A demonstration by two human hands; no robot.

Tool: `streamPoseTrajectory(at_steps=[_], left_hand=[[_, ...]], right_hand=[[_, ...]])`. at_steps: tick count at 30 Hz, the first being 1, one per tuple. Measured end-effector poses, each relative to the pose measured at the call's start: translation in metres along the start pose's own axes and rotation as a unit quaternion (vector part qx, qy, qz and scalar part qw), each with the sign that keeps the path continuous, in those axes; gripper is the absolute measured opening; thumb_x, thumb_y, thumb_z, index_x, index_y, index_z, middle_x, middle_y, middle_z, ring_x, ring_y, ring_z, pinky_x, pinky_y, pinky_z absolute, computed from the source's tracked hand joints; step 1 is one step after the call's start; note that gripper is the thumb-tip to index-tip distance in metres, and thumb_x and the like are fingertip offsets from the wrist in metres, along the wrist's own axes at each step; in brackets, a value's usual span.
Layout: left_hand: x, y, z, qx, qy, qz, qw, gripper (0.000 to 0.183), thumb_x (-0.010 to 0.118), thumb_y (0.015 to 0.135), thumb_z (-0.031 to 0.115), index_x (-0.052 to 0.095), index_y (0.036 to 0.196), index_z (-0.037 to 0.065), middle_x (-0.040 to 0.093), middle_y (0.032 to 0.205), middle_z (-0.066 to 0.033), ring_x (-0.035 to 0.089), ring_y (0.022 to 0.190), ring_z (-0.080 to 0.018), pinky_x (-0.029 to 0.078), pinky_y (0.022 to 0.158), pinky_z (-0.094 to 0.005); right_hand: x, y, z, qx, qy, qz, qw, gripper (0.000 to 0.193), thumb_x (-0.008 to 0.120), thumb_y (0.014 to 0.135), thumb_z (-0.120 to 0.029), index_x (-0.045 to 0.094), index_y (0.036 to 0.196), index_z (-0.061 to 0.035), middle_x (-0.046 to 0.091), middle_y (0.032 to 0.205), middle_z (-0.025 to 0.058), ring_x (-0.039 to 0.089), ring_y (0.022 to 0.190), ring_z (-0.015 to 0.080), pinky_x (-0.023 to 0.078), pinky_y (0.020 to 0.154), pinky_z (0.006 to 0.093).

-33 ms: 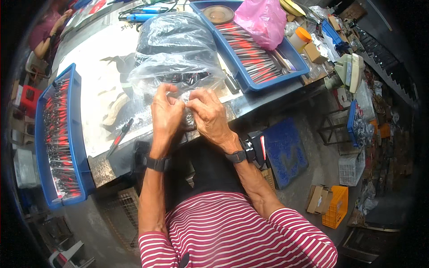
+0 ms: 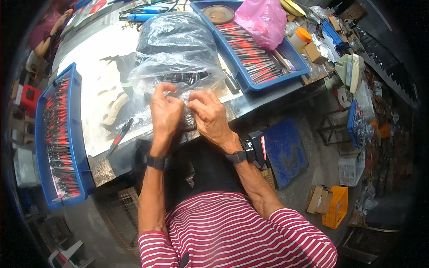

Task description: The person sits at a workbench and assembles small electronic components. They open a plastic bag of parts, pick up a red-handled tool, and insert small metal pieces into a black component. The person then uses a soldering iron to secure the parts and places the finished component into a blue tray.

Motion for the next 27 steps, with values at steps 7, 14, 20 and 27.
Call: streamPoseTrajectory(at_steps=[7, 14, 20, 27], left_hand=[[-0.019, 0.004, -0.040, -0.183, -0.253, 0.087, 0.946, 0.054, 0.059, 0.071, -0.005, 0.037, 0.120, -0.005, 0.058, 0.077, -0.0115, 0.051, 0.055, -0.0143, 0.035, 0.043, -0.0248], [-0.011, 0.007, -0.039, -0.186, -0.295, 0.059, 0.935, 0.047, 0.055, 0.075, -0.004, 0.041, 0.119, -0.002, 0.057, 0.080, -0.0118, 0.055, 0.064, -0.0163, 0.036, 0.048, -0.0233], [-0.005, 0.000, -0.005, -0.039, -0.053, -0.008, 0.998, 0.037, 0.063, 0.079, 0.008, 0.047, 0.112, 0.005, 0.050, 0.070, 0.0019, 0.047, 0.058, -0.0067, 0.038, 0.049, -0.0196], [0.006, -0.005, 0.002, 0.021, -0.077, -0.005, 0.997, 0.042, 0.050, 0.070, -0.008, 0.043, 0.110, 0.003, 0.042, 0.063, 0.0032, 0.038, 0.055, -0.0043, 0.033, 0.048, -0.0203]], right_hand=[[0.000, -0.014, 0.004, 0.009, 0.018, -0.072, 0.997, 0.013, 0.063, 0.072, 0.003, 0.060, 0.082, -0.0027, 0.062, 0.095, 0.0091, 0.058, 0.085, 0.0296, 0.047, 0.073, 0.0369], [-0.008, -0.018, 0.013, 0.039, 0.002, -0.067, 0.997, 0.012, 0.062, 0.073, -0.004, 0.061, 0.085, -0.0044, 0.060, 0.089, 0.0096, 0.057, 0.083, 0.0297, 0.045, 0.072, 0.0377], [-0.005, -0.007, 0.016, 0.071, 0.003, -0.037, 0.997, 0.015, 0.057, 0.078, 0.000, 0.063, 0.092, -0.0036, 0.059, 0.084, 0.0123, 0.055, 0.080, 0.0321, 0.045, 0.071, 0.0399], [0.005, 0.002, 0.018, 0.081, -0.049, -0.063, 0.994, 0.020, 0.058, 0.081, -0.002, 0.063, 0.101, -0.0014, 0.061, 0.089, 0.0161, 0.057, 0.085, 0.0349, 0.045, 0.076, 0.0421]])
Point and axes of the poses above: each hand's wrist, its own y-axis towards the middle knuckle, its own x-axis out of the palm, z = x × y, the point moved 10 cm from there along y, towards the middle knuckle
